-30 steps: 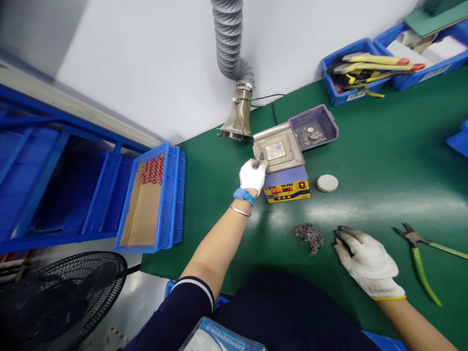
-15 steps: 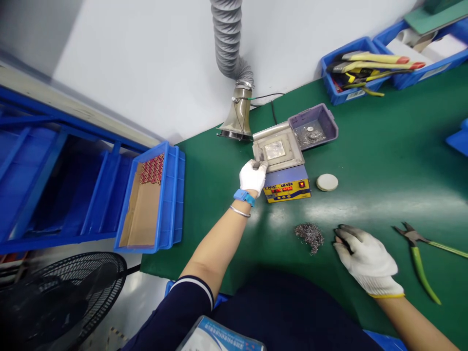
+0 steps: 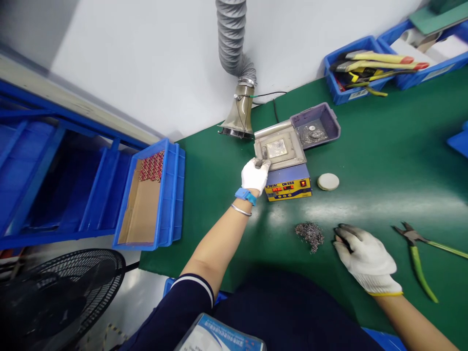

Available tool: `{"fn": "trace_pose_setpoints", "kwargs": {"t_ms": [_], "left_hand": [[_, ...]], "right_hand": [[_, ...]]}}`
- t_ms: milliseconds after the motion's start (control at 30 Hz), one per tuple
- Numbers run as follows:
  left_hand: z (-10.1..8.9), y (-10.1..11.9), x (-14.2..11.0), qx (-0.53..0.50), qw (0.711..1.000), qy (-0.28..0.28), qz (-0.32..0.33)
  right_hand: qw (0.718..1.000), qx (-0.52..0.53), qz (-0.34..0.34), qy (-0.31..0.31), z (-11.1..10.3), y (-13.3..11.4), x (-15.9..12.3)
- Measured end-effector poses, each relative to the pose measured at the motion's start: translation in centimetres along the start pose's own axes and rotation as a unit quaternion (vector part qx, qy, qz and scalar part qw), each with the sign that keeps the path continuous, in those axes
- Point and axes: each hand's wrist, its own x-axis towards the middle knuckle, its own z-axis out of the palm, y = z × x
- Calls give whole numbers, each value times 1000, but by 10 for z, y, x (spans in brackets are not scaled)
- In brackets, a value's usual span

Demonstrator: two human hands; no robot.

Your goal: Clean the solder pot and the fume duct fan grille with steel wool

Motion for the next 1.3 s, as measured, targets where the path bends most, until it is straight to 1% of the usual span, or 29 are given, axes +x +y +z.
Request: {"fn": "trace_pose_setpoints", "kwargs": {"t_ms": [100,267,333,400,467,533,600,633,700,733,800,867,933,967,1000,1033,1100,1167,1233,1300], "left_hand": [[0,2,-1,-4,1000,3,-1],[-10,7,7,-61,998,30,1],[-17,5,7,-101,994,38,-3],[-26,-5,0,-154,987,45,-12],[-34,-25,-15,-203,977,56,-33],[-41,-56,-33,-223,970,66,-71],[-46,-91,-50,-193,971,63,-123],[-49,-109,-58,-161,973,62,-153],[-55,-137,-70,-88,974,48,-203],[-58,-148,-74,-64,973,42,-216],[-66,-161,-80,1,974,37,-222],[-73,-167,-84,76,969,62,-228],[-78,-171,-89,138,956,108,-235],[-78,-175,-92,155,951,134,-230],[-78,-179,-96,171,948,159,-216],[-77,-185,-100,191,945,181,-193],[-72,-198,-108,237,939,211,-134],[-68,-210,-115,270,933,221,-91],[-64,-217,-119,286,931,216,-73],[-63,-218,-119,292,931,209,-69]], "right_hand": [[999,23,36,-12,0,0,0],[992,60,75,-78,-12,-9,4],[991,75,83,-70,-17,-13,4],[991,90,89,-50,-20,-17,5],[993,98,55,-41,-18,-27,8],[994,96,-21,-38,-11,-42,12],[992,77,-88,-39,0,-59,17],[993,59,-100,-38,6,-68,19],[994,21,-88,-59,15,-80,23],[995,12,-73,-74,18,-84,26],[994,31,-39,-102,15,-85,35],[991,83,17,-103,3,-82,53],[985,112,115,-70,-14,-81,83],[978,110,169,-49,-23,-82,102],[973,97,207,-26,-30,-83,122],[972,90,217,-9,-36,-86,143],[979,88,182,25,-44,-93,183],[983,88,153,39,-45,-100,213],[984,81,153,39,-42,-105,231],[983,66,168,35,-38,-108,239]]}}
